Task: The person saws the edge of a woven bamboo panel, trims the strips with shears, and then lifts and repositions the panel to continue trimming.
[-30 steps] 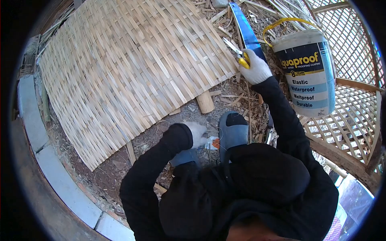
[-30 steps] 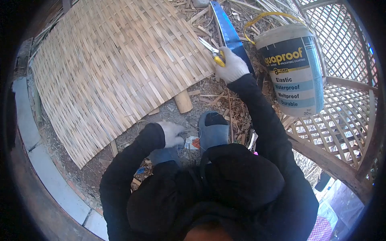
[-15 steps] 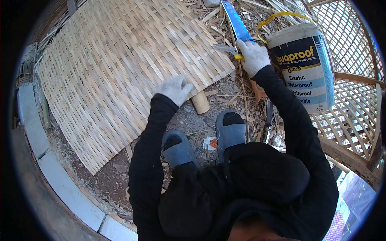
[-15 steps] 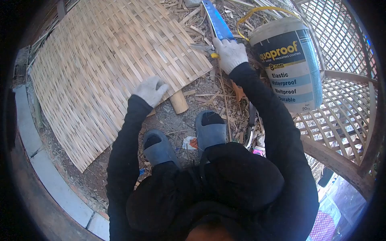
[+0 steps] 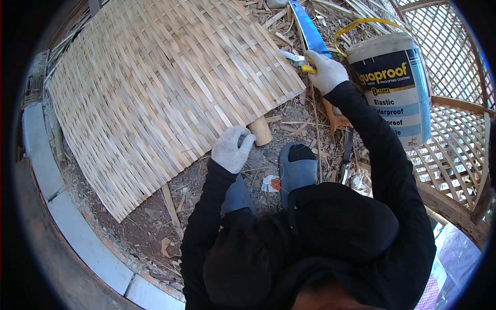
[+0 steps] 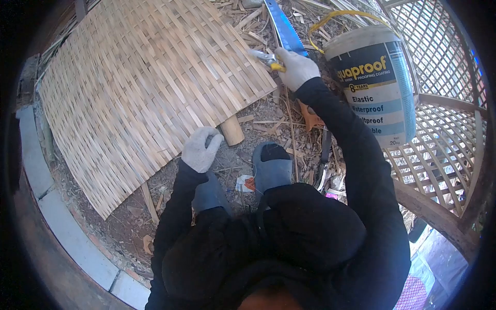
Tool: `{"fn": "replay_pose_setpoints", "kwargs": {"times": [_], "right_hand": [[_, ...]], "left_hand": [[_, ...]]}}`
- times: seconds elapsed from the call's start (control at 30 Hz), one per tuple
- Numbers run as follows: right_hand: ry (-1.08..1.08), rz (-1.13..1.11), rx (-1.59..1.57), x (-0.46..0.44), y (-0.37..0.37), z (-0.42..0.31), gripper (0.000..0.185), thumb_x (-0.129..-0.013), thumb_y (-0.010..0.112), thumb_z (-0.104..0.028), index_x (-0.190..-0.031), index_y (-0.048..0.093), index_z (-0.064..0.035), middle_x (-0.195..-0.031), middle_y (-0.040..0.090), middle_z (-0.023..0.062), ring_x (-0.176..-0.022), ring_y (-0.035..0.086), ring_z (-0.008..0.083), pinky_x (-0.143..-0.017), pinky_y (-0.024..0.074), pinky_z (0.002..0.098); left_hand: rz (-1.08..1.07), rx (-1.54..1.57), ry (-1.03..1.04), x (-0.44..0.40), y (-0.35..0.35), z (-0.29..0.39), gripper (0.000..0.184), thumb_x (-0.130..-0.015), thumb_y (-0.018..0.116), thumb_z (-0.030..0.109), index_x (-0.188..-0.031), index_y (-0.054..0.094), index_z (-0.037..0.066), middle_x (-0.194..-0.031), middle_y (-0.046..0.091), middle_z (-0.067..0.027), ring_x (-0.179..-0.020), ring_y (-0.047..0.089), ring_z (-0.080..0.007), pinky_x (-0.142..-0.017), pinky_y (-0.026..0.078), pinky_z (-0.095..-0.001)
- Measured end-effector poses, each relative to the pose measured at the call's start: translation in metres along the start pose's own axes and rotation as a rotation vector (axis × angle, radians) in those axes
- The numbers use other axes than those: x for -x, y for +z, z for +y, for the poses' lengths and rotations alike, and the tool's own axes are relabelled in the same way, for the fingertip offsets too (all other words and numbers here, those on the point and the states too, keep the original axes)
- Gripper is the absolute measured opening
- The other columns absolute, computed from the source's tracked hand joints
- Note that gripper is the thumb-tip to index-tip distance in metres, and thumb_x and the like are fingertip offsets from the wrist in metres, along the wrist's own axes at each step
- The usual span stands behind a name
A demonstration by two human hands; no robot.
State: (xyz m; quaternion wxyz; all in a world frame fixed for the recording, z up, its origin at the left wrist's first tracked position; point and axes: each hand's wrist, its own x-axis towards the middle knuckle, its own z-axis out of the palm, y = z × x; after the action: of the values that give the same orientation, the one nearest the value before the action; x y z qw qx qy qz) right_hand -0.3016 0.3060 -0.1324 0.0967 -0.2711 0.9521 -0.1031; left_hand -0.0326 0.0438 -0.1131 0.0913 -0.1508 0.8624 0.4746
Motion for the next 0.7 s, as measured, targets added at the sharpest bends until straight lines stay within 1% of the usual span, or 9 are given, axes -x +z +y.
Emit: {"fn": "replay_pose_setpoints", "kwargs": {"times": [0.07, 0.1, 0.2, 0.23, 0.37, 0.47, 0.57, 0.67, 0.7], "right_hand": [[0.147, -0.031, -0.113, 0.003, -0.005, -0.003, 0.049, -0.092, 0.074, -0.026, -0.137, 0.061, -0.0124, -0.112, 0.075, 0.0193, -0.105, 0.072, 0.0414, -0.088, 0.0575, 0.0503], [0.174, -0.015, -0.149, 0.004, -0.005, -0.001, 0.051, -0.091, 0.074, -0.030, -0.137, 0.062, -0.0101, -0.111, 0.075, 0.0228, -0.105, 0.071, 0.0442, -0.090, 0.0570, 0.0504], [0.153, -0.071, -0.212, 0.016, -0.002, 0.005, 0.052, -0.090, 0.073, -0.030, -0.136, 0.062, -0.0094, -0.111, 0.074, 0.0248, -0.105, 0.071, 0.0449, -0.090, 0.0567, 0.0510], [0.169, -0.186, -0.214, 0.018, -0.014, -0.003, 0.052, -0.089, 0.072, -0.028, -0.135, 0.062, -0.0083, -0.109, 0.073, 0.0265, -0.104, 0.071, 0.0456, -0.090, 0.0564, 0.0514], [0.097, -0.246, -0.151, 0.020, -0.018, -0.018, 0.045, -0.089, 0.069, -0.025, -0.130, 0.063, -0.0073, -0.106, 0.073, 0.0264, -0.102, 0.071, 0.0463, -0.088, 0.0562, 0.0519], [0.061, -0.218, -0.099, 0.017, -0.014, -0.022, 0.042, -0.092, 0.070, -0.029, -0.128, 0.063, -0.0074, -0.104, 0.074, 0.0255, -0.099, 0.071, 0.0460, -0.085, 0.0564, 0.0530], [0.079, -0.201, -0.040, 0.018, -0.020, -0.035, 0.040, -0.096, 0.069, -0.034, -0.126, 0.062, -0.0080, -0.101, 0.074, 0.0235, -0.096, 0.072, 0.0448, -0.082, 0.0565, 0.0546], [0.076, -0.208, 0.067, 0.017, -0.021, -0.040, 0.039, -0.098, 0.068, -0.038, -0.123, 0.061, -0.0087, -0.098, 0.074, 0.0217, -0.093, 0.073, 0.0431, -0.079, 0.0567, 0.0557], [0.083, -0.211, 0.084, 0.017, -0.022, -0.042, 0.039, -0.098, 0.068, -0.037, -0.123, 0.060, -0.0086, -0.097, 0.074, 0.0214, -0.092, 0.073, 0.0427, -0.079, 0.0569, 0.0556]], "left_hand": [[-0.009, 0.007, 0.003, 0.002, 0.002, -0.003, 0.023, -0.097, 0.074, 0.027, -0.106, 0.074, 0.006, -0.100, 0.072, -0.0125, -0.090, 0.072, -0.0272, -0.082, 0.057, -0.0388], [-0.015, 0.008, -0.003, 0.002, 0.002, -0.002, 0.022, -0.097, 0.074, 0.026, -0.106, 0.074, 0.006, -0.100, 0.072, -0.0125, -0.090, 0.072, -0.0271, -0.082, 0.057, -0.0387], [-0.032, 0.007, -0.011, 0.004, 0.001, -0.002, 0.022, -0.097, 0.074, 0.026, -0.106, 0.074, 0.006, -0.100, 0.072, -0.0126, -0.090, 0.072, -0.0274, -0.083, 0.057, -0.0389], [-0.036, 0.007, -0.010, 0.005, 0.002, -0.003, 0.022, -0.097, 0.073, 0.026, -0.106, 0.074, 0.006, -0.101, 0.072, -0.0127, -0.091, 0.072, -0.0279, -0.083, 0.057, -0.0392], [-0.075, 0.004, 0.033, 0.007, 0.009, -0.005, 0.022, -0.098, 0.072, 0.026, -0.106, 0.073, 0.006, -0.104, 0.073, -0.0135, -0.095, 0.072, -0.0301, -0.086, 0.056, -0.0407], [-0.119, 0.020, 0.069, 0.011, 0.012, 0.000, 0.024, -0.098, 0.071, 0.027, -0.107, 0.073, 0.005, -0.106, 0.072, -0.0146, -0.098, 0.071, -0.0327, -0.089, 0.056, -0.0415], [-0.109, 0.012, 0.156, 0.016, 0.017, -0.002, 0.025, -0.098, 0.071, 0.027, -0.108, 0.072, 0.004, -0.107, 0.071, -0.0153, -0.099, 0.071, -0.0341, -0.089, 0.056, -0.0414], [-0.152, 0.014, 0.103, 0.019, 0.017, 0.000, 0.026, -0.098, 0.071, 0.027, -0.109, 0.072, 0.004, -0.106, 0.071, -0.0157, -0.100, 0.070, -0.0354, -0.089, 0.055, -0.0419], [-0.149, 0.018, 0.111, 0.020, 0.018, -0.002, 0.026, -0.098, 0.071, 0.027, -0.109, 0.072, 0.004, -0.107, 0.071, -0.0158, -0.100, 0.070, -0.0354, -0.089, 0.055, -0.0420]]}}
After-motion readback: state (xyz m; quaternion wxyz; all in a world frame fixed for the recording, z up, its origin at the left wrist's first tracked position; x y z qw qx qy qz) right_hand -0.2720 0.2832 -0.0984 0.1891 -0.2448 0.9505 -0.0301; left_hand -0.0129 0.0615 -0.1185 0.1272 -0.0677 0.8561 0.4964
